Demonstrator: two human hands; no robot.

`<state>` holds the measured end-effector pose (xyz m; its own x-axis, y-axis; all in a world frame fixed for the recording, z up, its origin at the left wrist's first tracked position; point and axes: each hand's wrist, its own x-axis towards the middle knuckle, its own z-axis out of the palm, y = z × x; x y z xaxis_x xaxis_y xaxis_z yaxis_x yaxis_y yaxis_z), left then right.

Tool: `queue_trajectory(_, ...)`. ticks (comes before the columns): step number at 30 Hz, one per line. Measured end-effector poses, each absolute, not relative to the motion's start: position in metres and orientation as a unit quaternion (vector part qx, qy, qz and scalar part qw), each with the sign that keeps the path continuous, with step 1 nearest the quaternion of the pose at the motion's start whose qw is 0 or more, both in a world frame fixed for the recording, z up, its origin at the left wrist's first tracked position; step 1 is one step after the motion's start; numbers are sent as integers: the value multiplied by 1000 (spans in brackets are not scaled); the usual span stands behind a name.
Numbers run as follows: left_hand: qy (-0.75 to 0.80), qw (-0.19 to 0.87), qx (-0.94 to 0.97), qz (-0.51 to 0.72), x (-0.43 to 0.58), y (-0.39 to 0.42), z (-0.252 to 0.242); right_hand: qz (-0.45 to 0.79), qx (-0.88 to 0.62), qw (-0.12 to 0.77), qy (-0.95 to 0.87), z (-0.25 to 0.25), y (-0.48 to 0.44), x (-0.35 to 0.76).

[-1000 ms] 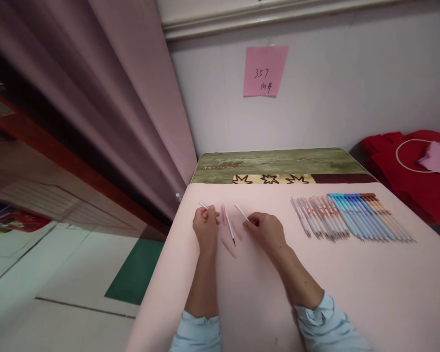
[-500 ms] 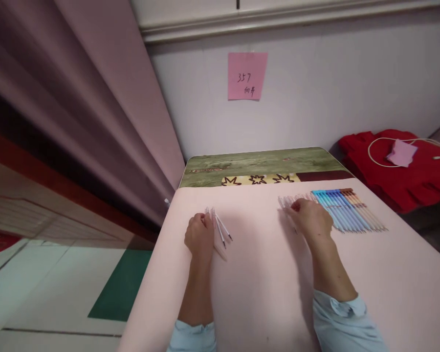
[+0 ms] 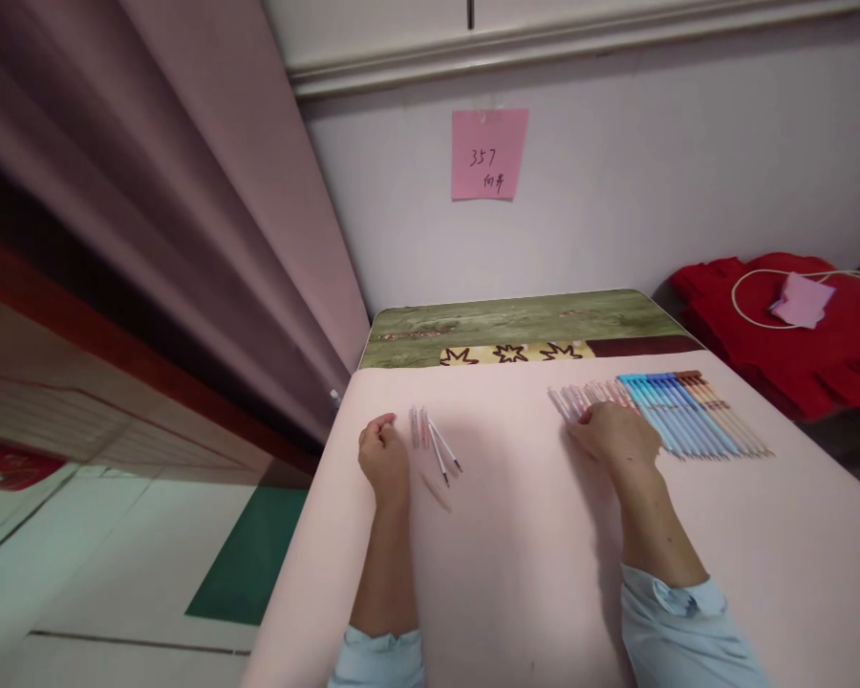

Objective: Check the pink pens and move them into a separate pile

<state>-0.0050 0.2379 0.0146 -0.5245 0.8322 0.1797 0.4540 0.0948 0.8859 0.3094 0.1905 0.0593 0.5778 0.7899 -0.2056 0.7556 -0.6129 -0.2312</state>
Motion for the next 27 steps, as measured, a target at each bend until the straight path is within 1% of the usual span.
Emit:
queue_trajectory(2,691,210,419,550,-2,238,17,128,-874,94,-459,59,193,299)
queue_trajectory(4,645,264,407,590,6,236,22,143,-833,182,-503,60,196,280)
queue_trajectory(5,607,318,408,604,11,235,26,181,-796,243,-523,61,197,267)
queue_trajectory(7,524,441,407,604,24,231,33,340,-680,379,-528,61,199,240)
queue_trajectory(8,490,492,413,589,30,229,36,438,-612,423,-505,61,199,227)
queue_trajectory(9,459,536,419,572,36,227,39,522,-550,439,-481,62,199,216)
queue_trajectory(11,407,612,414,538,44,224,44,619,-458,441,-461,62,197,200)
queue_trajectory(14,375,674,365,522,50,221,48,681,-406,418,-444,60,195,192)
queue_trajectory(19,389,673,286,560,47,220,48,731,-402,361,-416,52,194,198)
queue_trajectory(23,347,701,277,559,45,220,51,750,-370,387,-388,48,195,200)
queue_trajectory(27,357,688,276,568,47,220,51,745,-370,374,-410,47,196,198)
